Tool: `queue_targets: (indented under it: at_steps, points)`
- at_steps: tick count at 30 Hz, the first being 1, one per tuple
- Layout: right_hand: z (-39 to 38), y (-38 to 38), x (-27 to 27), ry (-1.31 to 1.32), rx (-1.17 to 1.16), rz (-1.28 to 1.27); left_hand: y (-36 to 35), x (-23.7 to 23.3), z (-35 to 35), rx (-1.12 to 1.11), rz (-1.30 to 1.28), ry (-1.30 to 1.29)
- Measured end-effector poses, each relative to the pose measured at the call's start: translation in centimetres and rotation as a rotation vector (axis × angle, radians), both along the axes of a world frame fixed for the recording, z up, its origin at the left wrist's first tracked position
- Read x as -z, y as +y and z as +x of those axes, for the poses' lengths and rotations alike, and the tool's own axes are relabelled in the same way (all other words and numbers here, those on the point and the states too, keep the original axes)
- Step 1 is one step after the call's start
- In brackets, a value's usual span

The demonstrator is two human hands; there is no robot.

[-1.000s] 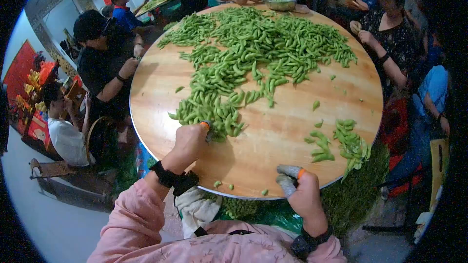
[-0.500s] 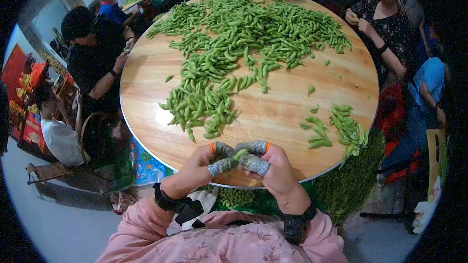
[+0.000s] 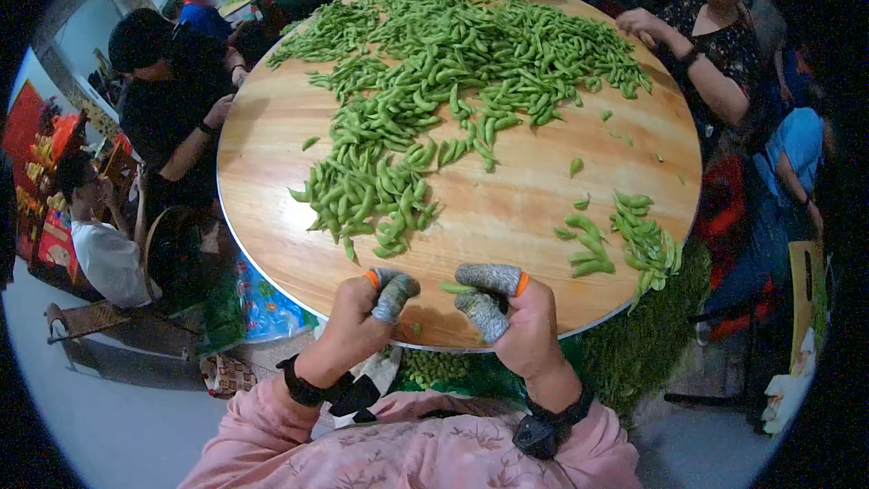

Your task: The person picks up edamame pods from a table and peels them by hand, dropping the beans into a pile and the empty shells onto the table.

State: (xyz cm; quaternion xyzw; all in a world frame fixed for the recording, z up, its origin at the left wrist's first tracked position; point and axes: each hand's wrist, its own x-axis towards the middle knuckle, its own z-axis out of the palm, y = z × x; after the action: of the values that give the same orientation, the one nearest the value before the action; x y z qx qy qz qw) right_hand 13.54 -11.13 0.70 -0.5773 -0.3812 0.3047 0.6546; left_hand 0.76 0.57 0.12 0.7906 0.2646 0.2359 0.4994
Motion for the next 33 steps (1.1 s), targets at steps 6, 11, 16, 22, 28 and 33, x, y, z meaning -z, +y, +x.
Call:
queue_targets:
  at_steps: [6, 11, 16, 22, 28, 33]
  points:
    - [-0.7, 0.3, -1.2, -0.353, -0.138, -0.059, -0.9, 0.1, 0.4, 0.150, -0.828, -0.056]
    - [-0.3, -0.7, -0.4, -0.180, -0.201, -0.077, -0.3, -0.5, 0.2, 0.086, -0.996, -0.117]
    - [0.9, -0.9, 0.4, 0.638, -0.268, -0.033, -0.9, -0.6, -0.3, 0.359, -0.538, 0.068]
    - [0.6, -0.8, 0.1, 0.569, -0.230, -0.111, -1.2, -0.7, -0.2, 0.376, -0.763, 0.021]
    - [0.4, -1.1, 0.5, 0.467, -0.145, -0.117, -1.2, 0.1, -0.8, 0.383, -0.456, 0.013]
    - [0.3, -1.5, 0.2, 0.493, -0.180, -0.166, -1.2, 0.5, -1.1, 0.346, 0.302, 0.119]
